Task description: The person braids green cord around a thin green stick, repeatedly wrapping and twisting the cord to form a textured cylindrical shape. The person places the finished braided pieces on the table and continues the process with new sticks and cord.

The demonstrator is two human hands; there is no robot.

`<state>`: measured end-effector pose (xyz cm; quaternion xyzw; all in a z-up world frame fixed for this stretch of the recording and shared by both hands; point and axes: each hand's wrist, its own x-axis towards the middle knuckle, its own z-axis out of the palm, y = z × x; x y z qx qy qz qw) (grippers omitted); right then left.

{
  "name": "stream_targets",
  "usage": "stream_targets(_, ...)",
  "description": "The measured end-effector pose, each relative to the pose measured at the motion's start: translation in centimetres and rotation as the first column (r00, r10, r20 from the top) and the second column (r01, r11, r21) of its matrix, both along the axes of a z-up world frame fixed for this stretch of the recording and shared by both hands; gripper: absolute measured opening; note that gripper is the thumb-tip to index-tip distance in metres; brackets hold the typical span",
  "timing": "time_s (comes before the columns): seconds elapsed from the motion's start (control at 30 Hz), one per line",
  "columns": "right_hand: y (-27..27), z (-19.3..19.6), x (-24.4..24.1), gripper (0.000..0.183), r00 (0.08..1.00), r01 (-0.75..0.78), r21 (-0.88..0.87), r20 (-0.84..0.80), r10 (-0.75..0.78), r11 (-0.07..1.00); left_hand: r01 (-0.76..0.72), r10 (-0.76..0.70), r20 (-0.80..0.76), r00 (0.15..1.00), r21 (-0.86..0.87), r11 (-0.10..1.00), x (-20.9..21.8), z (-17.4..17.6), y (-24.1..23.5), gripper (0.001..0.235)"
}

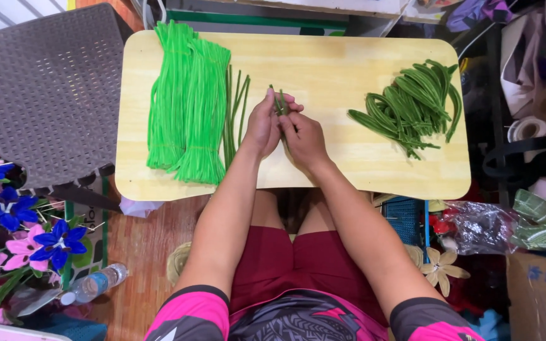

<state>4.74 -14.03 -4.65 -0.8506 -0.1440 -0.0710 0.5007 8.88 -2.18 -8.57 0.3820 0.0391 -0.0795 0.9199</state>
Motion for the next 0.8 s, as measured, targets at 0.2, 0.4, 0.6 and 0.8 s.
stream_targets(0.2,0.1,1.2,-0.7,0.044,1.0,-0.022,-0.104,-0.018,0.02,0.994,-0.007,0.008,0.03,1.0,-0.032,0.999,-0.4,-0.6,0.1,0.031)
stream_targets(0.4,-0.7,-1.1,0.0,0.041,0.996,0.001,0.032,-0.084,0.002,0.999,-0.048,0.048,0.012,0.999,-0.054,0.997,-0.7,-0.4,0.3,0.036)
stream_targets(0.6,-0.8,-1.9,0.2,0.041,0.994,0.02,0.017,-0.107,-0.018,1.0,-0.022,0.024,0.042,0.999,-0.043,0.999,-0.2,-1.7,0.1,0.031)
stream_targets(0.8,-0.7,-0.6,0.4,0.042,0.992,0.03,0.01,-0.12,-0.029,0.999,0.021,-0.016,0.115,0.993,-0.04,0.999,-0.1,-2.1,-0.1,0.031)
